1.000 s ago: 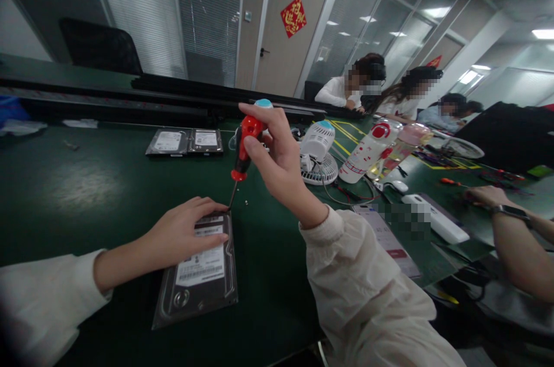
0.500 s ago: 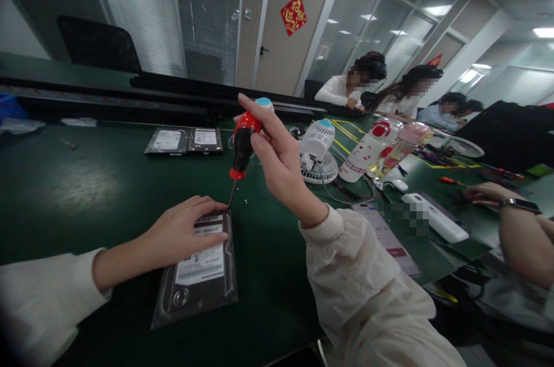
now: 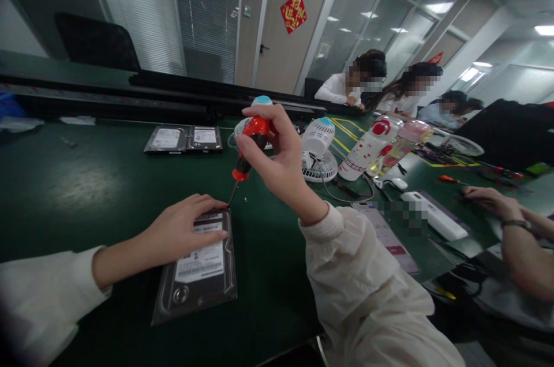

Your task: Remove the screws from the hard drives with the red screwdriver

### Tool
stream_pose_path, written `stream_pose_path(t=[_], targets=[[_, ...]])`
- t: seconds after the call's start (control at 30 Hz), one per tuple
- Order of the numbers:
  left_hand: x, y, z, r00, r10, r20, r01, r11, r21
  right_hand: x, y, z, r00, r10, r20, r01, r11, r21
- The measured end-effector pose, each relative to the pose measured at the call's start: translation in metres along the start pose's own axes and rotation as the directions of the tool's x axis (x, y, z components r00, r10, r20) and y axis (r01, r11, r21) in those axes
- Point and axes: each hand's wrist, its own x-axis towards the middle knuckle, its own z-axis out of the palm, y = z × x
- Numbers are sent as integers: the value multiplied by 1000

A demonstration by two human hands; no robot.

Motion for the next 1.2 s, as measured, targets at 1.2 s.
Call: stream_pose_path(t=[1.2], targets=[[1,-6,5,998,49,-40,-49,999,11,-5,-4,6,993,84,81,-83,996,-13]])
